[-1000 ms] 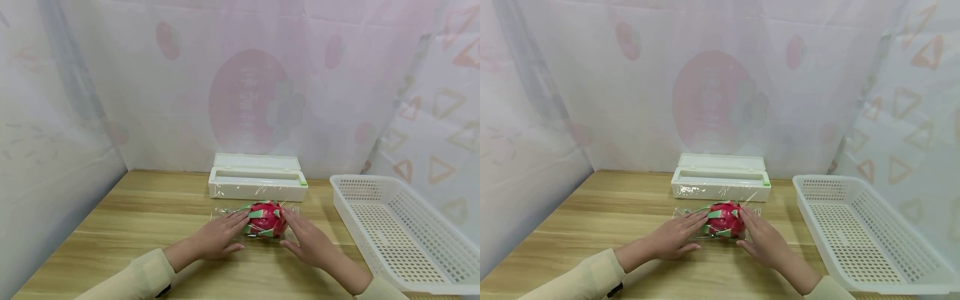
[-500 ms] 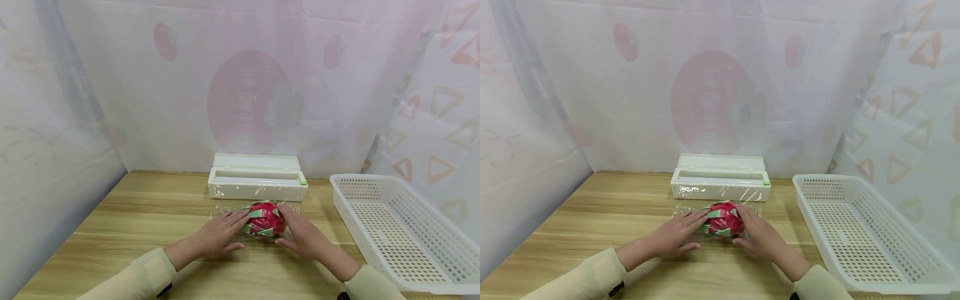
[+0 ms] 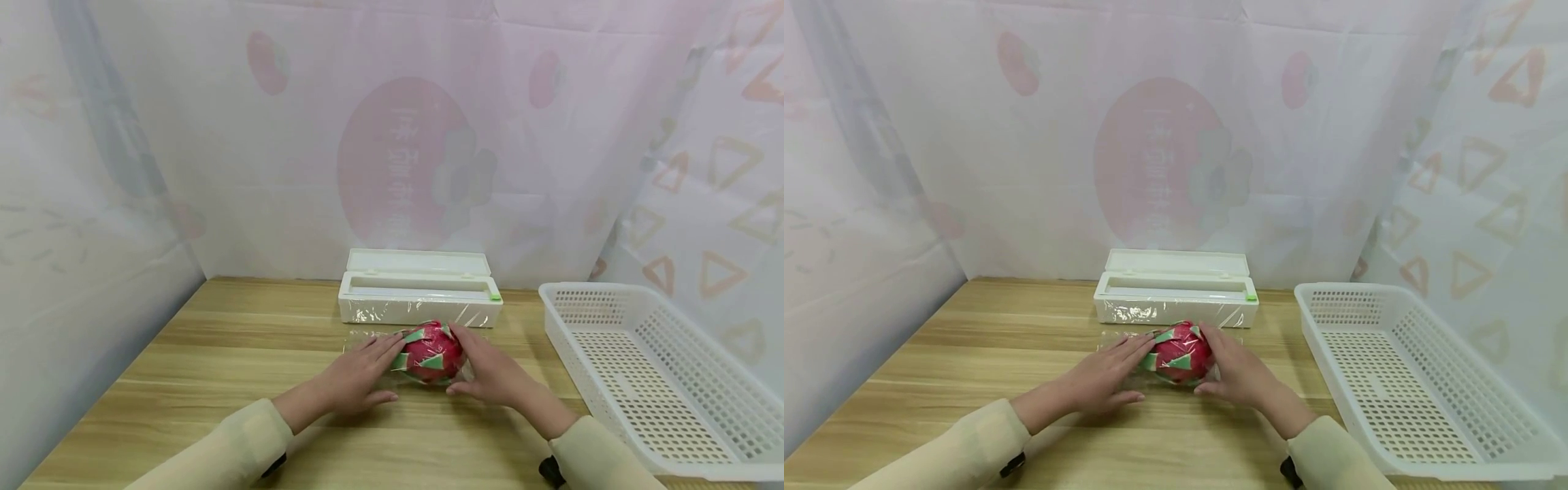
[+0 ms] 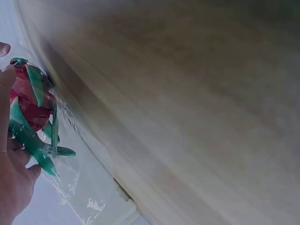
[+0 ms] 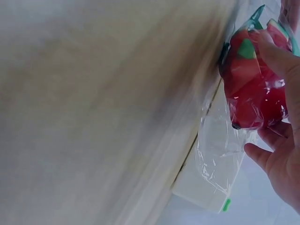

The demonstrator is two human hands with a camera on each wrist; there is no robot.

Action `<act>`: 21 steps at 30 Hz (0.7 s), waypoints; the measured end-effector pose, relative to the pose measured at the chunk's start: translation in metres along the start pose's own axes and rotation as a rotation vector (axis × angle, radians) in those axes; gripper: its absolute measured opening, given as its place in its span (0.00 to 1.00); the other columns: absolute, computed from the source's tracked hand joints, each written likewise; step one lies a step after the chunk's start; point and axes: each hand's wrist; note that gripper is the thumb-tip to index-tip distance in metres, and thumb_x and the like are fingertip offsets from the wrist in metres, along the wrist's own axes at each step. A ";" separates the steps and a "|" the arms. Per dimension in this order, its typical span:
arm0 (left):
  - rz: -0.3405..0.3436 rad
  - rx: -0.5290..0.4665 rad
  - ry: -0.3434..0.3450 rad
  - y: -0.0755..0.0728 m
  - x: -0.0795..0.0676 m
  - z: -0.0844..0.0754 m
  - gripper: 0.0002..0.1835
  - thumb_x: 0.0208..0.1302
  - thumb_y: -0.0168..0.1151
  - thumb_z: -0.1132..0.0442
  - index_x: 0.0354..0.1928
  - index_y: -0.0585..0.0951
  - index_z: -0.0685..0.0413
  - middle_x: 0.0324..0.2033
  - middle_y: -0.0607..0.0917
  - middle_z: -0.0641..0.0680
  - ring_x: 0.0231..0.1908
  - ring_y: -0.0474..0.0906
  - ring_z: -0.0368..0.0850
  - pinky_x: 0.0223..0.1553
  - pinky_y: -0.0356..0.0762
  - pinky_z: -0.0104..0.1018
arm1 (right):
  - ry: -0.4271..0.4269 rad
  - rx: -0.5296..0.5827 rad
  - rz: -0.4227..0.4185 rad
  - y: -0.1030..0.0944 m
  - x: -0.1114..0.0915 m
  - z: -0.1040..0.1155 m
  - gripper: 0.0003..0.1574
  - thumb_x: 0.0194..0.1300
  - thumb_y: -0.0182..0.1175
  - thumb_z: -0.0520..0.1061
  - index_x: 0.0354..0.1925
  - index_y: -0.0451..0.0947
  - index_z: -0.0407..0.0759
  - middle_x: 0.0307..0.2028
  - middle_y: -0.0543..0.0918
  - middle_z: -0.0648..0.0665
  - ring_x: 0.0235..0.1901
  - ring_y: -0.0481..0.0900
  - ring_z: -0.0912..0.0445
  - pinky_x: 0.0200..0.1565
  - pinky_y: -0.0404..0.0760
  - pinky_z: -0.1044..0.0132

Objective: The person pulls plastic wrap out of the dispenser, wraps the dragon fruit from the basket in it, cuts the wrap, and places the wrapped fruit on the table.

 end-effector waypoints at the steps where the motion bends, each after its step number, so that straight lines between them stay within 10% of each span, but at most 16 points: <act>1: -0.005 -0.002 -0.001 0.001 0.001 0.001 0.49 0.65 0.59 0.39 0.74 0.53 0.64 0.72 0.56 0.62 0.71 0.53 0.55 0.69 0.52 0.52 | 0.001 0.000 0.003 0.000 0.001 -0.002 0.72 0.45 0.78 0.59 0.74 0.48 0.35 0.63 0.69 0.35 0.61 0.70 0.45 0.58 0.74 0.51; 21: 0.029 -0.144 -0.159 0.007 0.016 0.016 0.54 0.57 0.67 0.39 0.73 0.52 0.64 0.69 0.64 0.61 0.67 0.61 0.55 0.66 0.61 0.50 | 0.027 0.077 -0.048 0.014 0.023 -0.011 0.75 0.38 0.82 0.55 0.74 0.49 0.37 0.63 0.69 0.39 0.61 0.68 0.47 0.60 0.71 0.50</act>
Point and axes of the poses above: each hand's wrist, its own x-axis towards the middle knuckle, its own y-axis out of the palm, z = x × y
